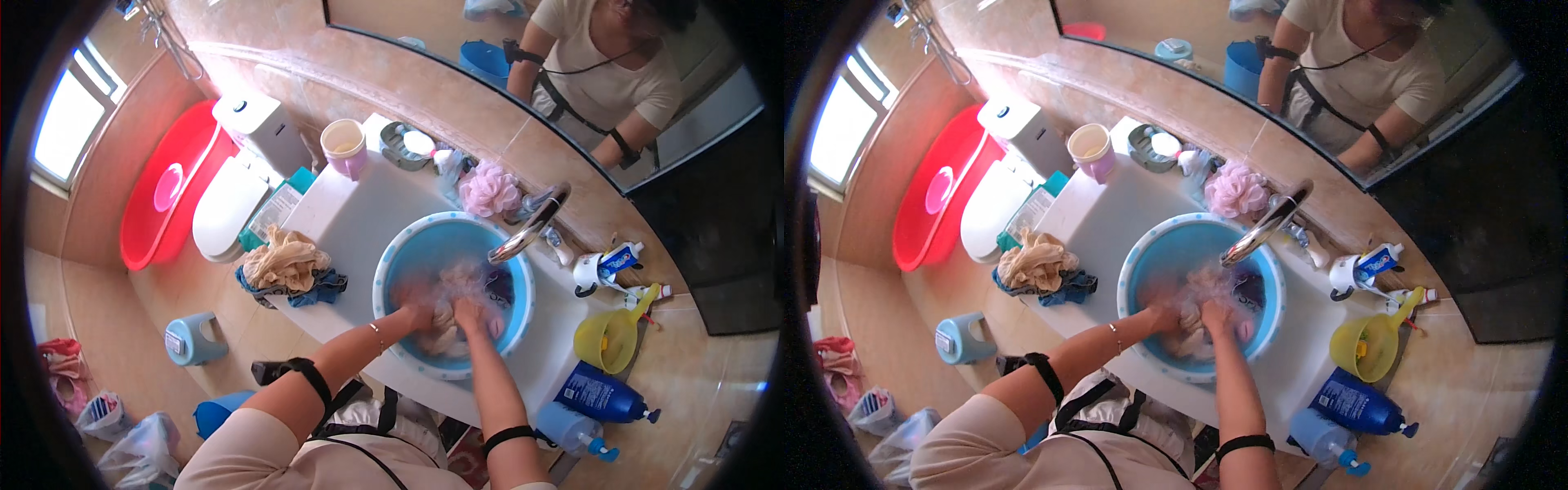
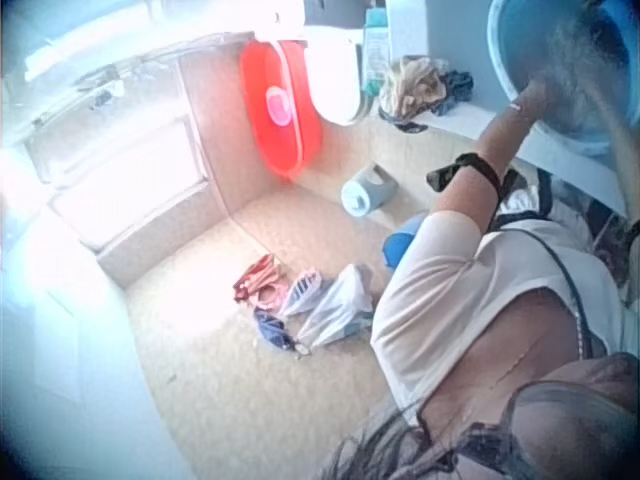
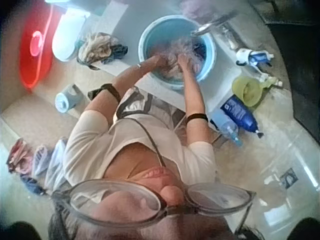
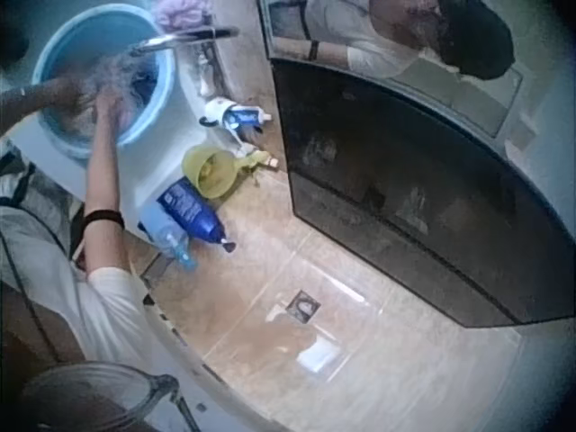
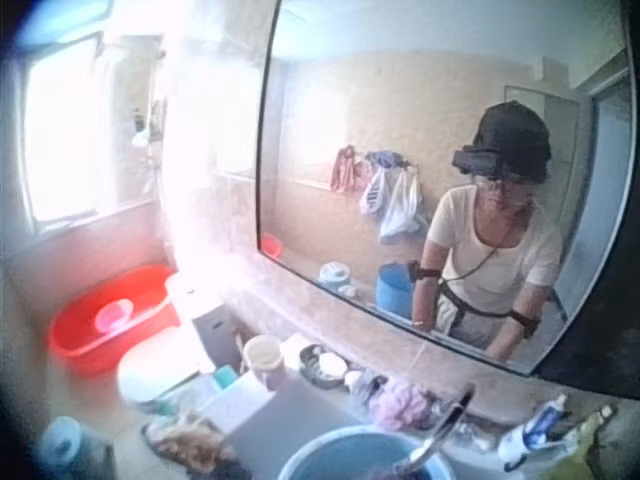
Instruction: The recorder is washing a basin full of clothes by hand in a bathroom sink, using soap and scrubbing the garments.
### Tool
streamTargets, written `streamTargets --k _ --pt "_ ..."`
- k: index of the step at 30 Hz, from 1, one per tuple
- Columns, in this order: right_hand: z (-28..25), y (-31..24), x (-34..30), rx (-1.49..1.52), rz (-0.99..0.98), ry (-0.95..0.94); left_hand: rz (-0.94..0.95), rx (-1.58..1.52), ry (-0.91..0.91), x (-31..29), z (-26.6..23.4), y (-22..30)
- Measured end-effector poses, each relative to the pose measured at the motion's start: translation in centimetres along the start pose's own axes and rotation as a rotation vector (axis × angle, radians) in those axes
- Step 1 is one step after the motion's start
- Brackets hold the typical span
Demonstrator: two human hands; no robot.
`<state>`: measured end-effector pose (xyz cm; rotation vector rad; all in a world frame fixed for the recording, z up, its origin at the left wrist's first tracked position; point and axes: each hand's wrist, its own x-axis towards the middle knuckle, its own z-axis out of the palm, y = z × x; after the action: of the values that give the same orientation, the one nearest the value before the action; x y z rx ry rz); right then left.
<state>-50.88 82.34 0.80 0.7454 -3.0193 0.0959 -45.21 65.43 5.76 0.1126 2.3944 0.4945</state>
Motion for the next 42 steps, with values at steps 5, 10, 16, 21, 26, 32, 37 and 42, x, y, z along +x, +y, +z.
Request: streamTargets --k 5,10,16,21,26,32,37,42 --pt "-8.1 1.3 2.3 0.727 0.125 -0.158 0.054 0.309 0.006 -3.9 -3.2 1.0" --pt "-15.2 -1.0 -1.0 1.002 0.158 -0.132 0.342 0.161 0.227 -6.3 -5.5 -4.0" --pt "-14.6 1.8 -1.0 0.571 0.025 -0.054 0.614 0.199 -0.023 -6.2 -10.7 -4.5" --pt "-12.0 -2.1 -0.1 0.378 0.321 -0.374 0.176 0.150 0.364 -4.5 -4.9 -1.4" --pt "-5.1 -0.1 0.0 0.076 0.197 -0.007 -0.048 0.260 0.492 -4.4 -1.3 3.0" --pt "-11.5 -0.4 0.3 0.648 0.304 0.301 -0.112 -0.138 0.517 -5.9 -4.0 2.2" --pt "-12.4 -4.6 -0.9 0.348 0.203 0.033 0.021 0.025 0.407 -5.1 -3.0 3.8" --pt "-3.5 -0.1 0.4 0.409 0.165 -0.206 0.061 0.145 0.418 -3.1 -3.2 4.8"
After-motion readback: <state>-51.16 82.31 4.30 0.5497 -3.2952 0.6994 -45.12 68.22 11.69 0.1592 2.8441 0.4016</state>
